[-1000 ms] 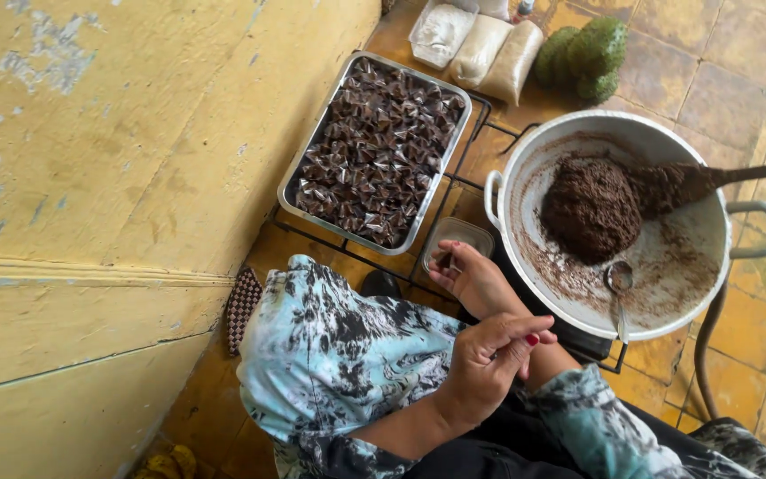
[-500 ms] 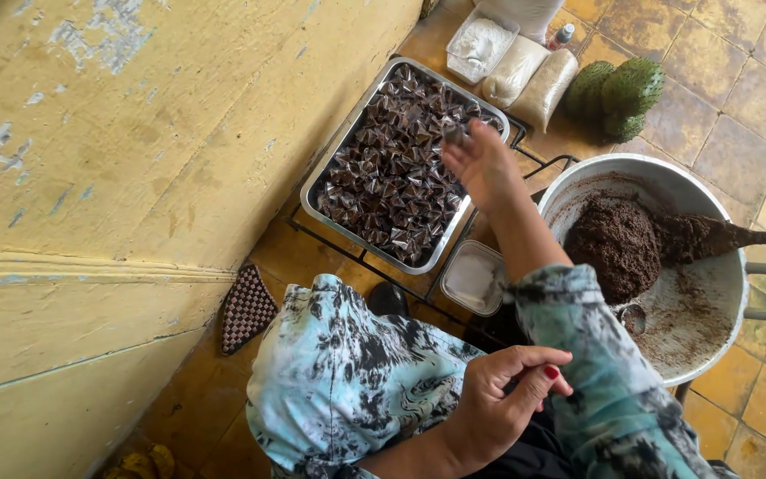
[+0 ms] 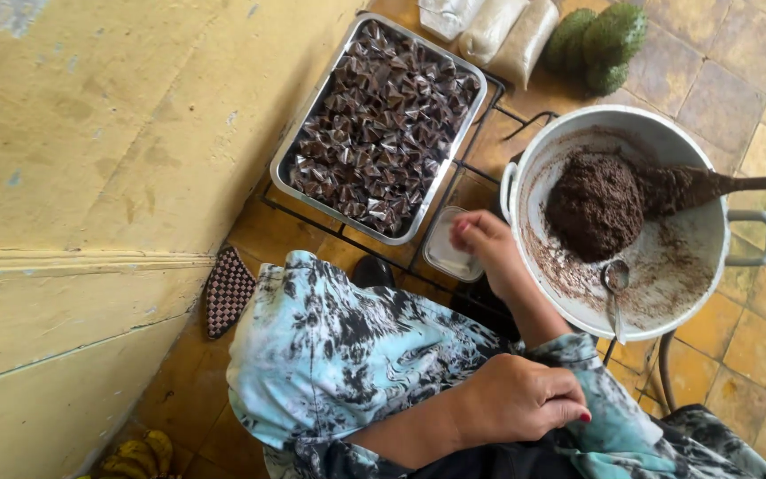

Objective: Scooping a dark brown mixture onto plastic squares and wrapping them into small balls

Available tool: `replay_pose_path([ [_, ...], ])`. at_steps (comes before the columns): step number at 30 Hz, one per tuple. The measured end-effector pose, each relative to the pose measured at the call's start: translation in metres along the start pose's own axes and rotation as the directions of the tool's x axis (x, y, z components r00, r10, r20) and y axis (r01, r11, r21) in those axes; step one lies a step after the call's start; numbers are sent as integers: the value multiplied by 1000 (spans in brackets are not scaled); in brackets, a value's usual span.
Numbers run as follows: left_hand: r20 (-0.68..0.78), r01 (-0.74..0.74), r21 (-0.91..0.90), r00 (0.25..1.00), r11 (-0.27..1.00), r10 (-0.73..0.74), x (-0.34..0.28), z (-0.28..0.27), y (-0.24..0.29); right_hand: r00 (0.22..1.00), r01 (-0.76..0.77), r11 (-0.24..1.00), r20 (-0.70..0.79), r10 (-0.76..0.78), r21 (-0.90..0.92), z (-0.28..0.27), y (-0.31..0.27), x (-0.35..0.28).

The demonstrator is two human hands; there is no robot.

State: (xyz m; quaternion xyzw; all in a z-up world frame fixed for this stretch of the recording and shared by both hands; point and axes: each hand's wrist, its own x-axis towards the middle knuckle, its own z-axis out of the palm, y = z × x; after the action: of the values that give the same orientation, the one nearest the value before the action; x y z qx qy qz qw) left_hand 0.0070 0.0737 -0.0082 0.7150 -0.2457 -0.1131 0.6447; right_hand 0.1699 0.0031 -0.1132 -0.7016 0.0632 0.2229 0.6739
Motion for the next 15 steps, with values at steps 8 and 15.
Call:
replay_pose_path([
  [8,577,102,448,726,888,-374,5,-7,-4,991,118,532,61,-122,-839,-34,157,61],
  [15,640,49,555,612,830,-464,2,-3,-28,991,85,249,55,-122,-965,-19,155,75],
])
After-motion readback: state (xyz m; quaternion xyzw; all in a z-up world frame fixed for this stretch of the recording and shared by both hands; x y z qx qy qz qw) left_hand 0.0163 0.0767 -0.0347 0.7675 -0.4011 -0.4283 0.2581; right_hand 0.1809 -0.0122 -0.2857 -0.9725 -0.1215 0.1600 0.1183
